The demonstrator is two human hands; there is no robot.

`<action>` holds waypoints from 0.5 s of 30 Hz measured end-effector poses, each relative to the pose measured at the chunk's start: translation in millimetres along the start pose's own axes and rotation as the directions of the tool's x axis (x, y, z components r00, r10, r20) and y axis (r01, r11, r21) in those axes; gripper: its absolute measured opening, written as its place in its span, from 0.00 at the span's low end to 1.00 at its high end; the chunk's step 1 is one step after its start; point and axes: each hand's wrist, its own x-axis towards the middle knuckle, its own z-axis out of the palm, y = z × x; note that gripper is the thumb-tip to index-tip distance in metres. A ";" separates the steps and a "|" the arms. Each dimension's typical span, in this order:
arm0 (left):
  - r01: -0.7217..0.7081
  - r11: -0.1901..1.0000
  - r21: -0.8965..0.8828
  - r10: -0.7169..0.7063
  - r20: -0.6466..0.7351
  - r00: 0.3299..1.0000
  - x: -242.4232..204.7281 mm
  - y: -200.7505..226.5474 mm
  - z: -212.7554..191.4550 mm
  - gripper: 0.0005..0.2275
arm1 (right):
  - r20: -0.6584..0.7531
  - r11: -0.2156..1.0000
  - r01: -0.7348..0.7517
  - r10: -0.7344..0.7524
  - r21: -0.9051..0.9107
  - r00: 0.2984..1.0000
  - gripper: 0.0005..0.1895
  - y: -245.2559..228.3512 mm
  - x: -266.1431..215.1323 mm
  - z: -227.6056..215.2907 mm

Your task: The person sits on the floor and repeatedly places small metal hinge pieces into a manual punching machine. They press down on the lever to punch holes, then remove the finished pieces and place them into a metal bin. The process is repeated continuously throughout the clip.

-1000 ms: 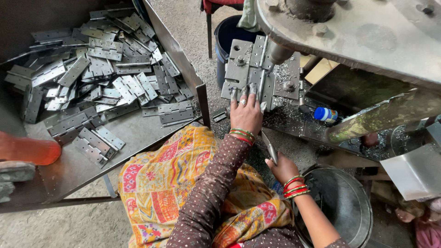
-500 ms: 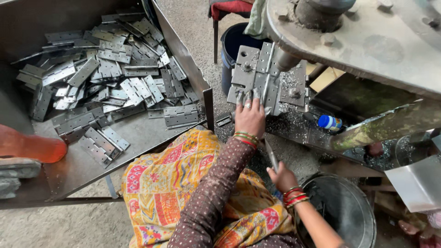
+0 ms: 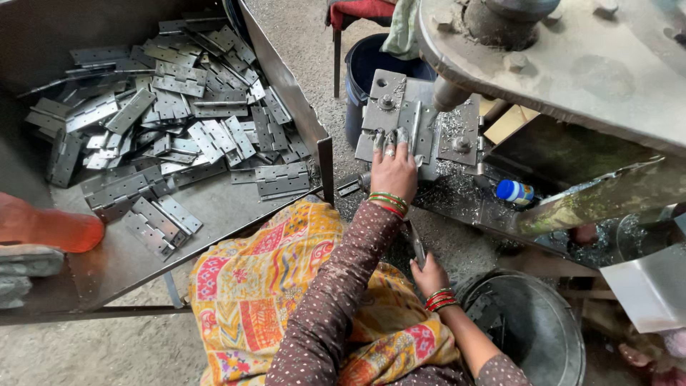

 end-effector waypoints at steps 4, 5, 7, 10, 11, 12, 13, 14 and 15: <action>0.007 1.000 -0.004 -0.007 0.070 0.998 17.6 -3.9 2.8 0.12 | 0.317 0.985 -0.141 0.166 -0.099 0.934 0.23 -27.4 2.0 -67.0; -0.005 1.000 0.001 0.005 0.133 0.991 20.6 -2.8 7.4 0.12 | 0.289 0.987 -0.083 0.119 -0.135 0.950 0.24 -30.6 -0.4 -79.4; 0.011 1.000 -0.021 -0.008 0.152 0.988 28.4 -0.1 16.8 0.12 | 0.229 0.977 0.034 0.016 -0.211 0.973 0.27 -29.6 -5.1 -92.1; 0.049 0.997 -0.062 -0.047 0.026 0.999 45.4 2.6 21.6 0.12 | 0.227 0.999 0.007 0.002 -0.040 0.974 0.23 -19.2 1.9 -74.9; 0.036 0.998 -0.045 -0.036 0.002 0.999 47.1 2.4 21.3 0.12 | 0.149 1.000 0.010 -0.007 -0.022 0.989 0.23 -14.4 -0.8 -56.7; 0.024 0.999 -0.027 -0.024 -0.022 0.999 46.7 2.0 20.1 0.12 | 0.071 1.000 0.015 -0.014 -0.005 0.997 0.23 -10.9 -3.1 -34.1; 0.027 0.999 -0.044 -0.027 0.008 1.000 44.2 1.7 18.9 0.12 | -0.006 1.000 0.021 -0.021 0.011 1.000 0.23 -4.3 -3.3 -15.6; 0.031 0.998 -0.062 -0.028 0.038 0.999 41.1 1.8 16.7 0.12 | -0.035 0.999 0.032 -0.032 -0.013 0.999 0.23 3.2 -2.3 -2.8; 0.036 0.997 -0.074 -0.031 0.070 0.997 38.2 -0.6 12.2 0.11 | -0.061 0.999 0.043 -0.045 -0.033 0.997 0.22 4.9 -3.7 9.3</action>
